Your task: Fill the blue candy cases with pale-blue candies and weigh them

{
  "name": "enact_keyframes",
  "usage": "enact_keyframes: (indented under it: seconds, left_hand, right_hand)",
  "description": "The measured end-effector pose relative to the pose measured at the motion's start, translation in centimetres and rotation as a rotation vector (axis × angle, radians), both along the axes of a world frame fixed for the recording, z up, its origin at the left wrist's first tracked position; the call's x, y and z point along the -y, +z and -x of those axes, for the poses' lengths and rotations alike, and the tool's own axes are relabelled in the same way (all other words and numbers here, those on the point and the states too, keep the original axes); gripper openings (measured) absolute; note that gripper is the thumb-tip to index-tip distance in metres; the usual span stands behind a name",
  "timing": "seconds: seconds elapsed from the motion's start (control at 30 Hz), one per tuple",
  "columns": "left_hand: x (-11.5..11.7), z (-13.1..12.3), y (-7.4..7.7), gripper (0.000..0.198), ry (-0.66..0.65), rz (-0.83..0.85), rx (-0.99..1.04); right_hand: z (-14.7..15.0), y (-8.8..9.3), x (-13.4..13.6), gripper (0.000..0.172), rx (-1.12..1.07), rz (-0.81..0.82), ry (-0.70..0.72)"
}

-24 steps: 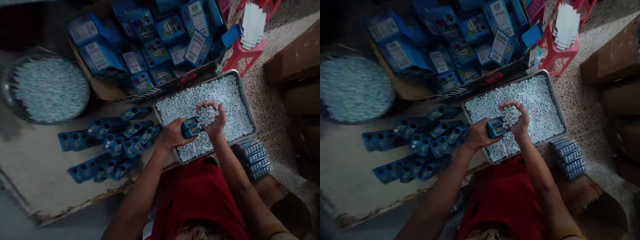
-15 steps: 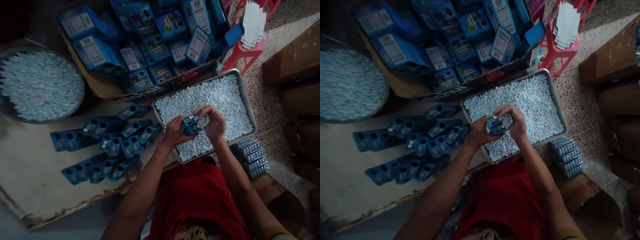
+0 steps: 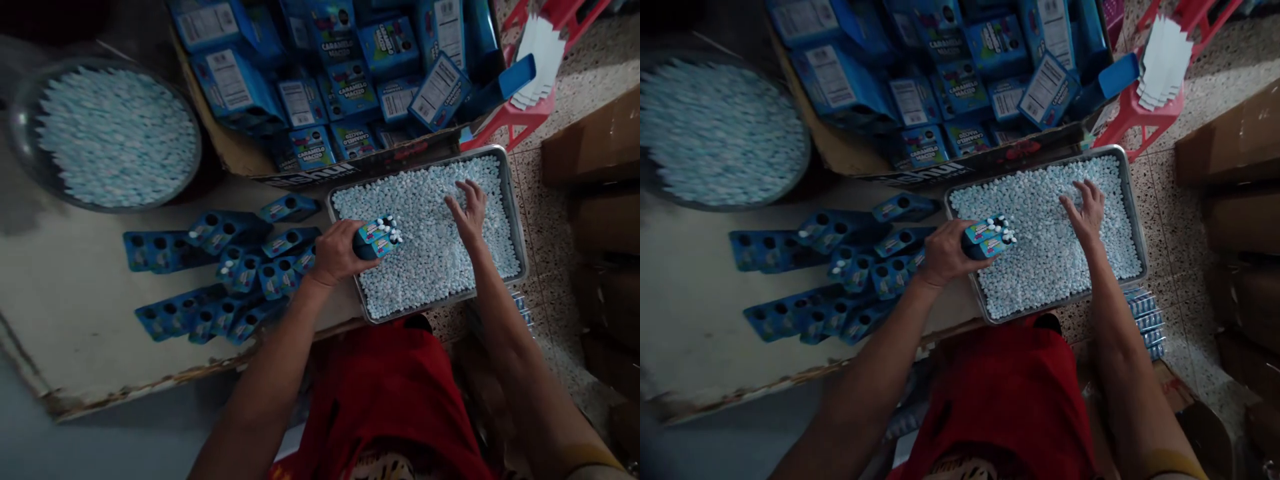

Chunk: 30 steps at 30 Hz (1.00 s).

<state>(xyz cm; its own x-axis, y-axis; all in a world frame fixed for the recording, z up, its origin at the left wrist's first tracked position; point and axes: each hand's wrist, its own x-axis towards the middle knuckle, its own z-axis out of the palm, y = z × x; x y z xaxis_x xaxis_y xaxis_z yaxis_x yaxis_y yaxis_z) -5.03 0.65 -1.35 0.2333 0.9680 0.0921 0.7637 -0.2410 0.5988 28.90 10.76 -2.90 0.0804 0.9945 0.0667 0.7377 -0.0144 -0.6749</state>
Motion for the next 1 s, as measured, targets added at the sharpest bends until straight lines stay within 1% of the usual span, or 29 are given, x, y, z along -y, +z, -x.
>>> enact_keyframes:
  seconds: [0.07,0.13,0.2,0.23,0.3,0.37,0.43,0.5,0.57,0.63,0.7,0.77,0.8,0.87,0.93,1.0]
  left_hand:
    - [0.2,0.1,0.9,0.065,-0.004,0.068,-0.095]
    - [0.5,-0.3,1.8,0.063,-0.016,0.158,-0.177]
    - [0.6,-1.0,2.6,0.061,-0.005,0.245,-0.24]
    - [0.5,-1.4,2.9,0.06,0.006,0.282,-0.265]
    - [0.4,-2.1,3.4,0.058,0.029,0.341,-0.308]
    - [0.2,-2.5,3.5,0.058,0.05,0.371,-0.334]
    - [0.2,-2.5,3.3,0.059,0.069,0.373,-0.33]
    - [0.5,-2.2,2.9,0.062,0.082,0.354,-0.294]
    - [1.0,-1.8,2.4,0.067,0.093,0.314,-0.225]
    - [1.6,-1.6,1.9,0.072,0.082,0.243,-0.124]
    - [2.1,-1.7,1.4,0.07,0.018,0.168,0.0]
    - [2.4,-2.3,0.9,0.067,-0.068,0.119,0.118]
    - [2.5,-2.7,0.6,0.067,-0.081,0.102,0.161]
    - [2.5,-3.7,-0.1,0.067,-0.009,0.064,0.206]
    - [2.5,-4.8,-0.5,0.069,0.082,0.048,0.22]
    - [2.5,-5.4,-0.8,0.072,0.101,0.053,0.226]
  right_hand:
    - [0.9,-2.2,-0.7,0.074,0.202,0.01,0.074]
    - [3.2,-3.3,-0.1,0.077,0.28,0.022,0.092]
    - [5.8,-3.6,1.1,0.071,0.222,0.066,0.044]
    - [6.9,-3.5,1.8,0.065,0.143,0.101,0.006]
    - [8.8,-2.9,3.1,0.054,-0.129,0.205,-0.079]
    - [10.1,-2.1,4.2,0.049,-0.524,0.351,-0.151]
    - [11.2,-0.9,5.1,0.047,-0.929,0.461,-0.19]
    - [12.3,0.8,5.9,0.047,-1.224,0.475,-0.195]
    - [13.2,2.8,6.5,0.046,-1.364,0.399,-0.175]
    - [13.7,5.1,6.9,0.044,-1.357,0.309,-0.137]
    - [13.9,7.1,7.0,0.042,-1.264,0.216,-0.097]
    - [13.9,8.7,7.1,0.044,-1.169,0.128,-0.064]
    - [13.7,9.3,7.0,0.046,-1.129,0.098,-0.04]
    - [13.2,10.1,7.0,0.05,-1.059,0.1,0.041]
    - [12.3,10.4,7.0,0.058,-0.991,0.162,0.147]
    - [10.6,10.3,7.1,0.064,-0.909,0.193,0.208]
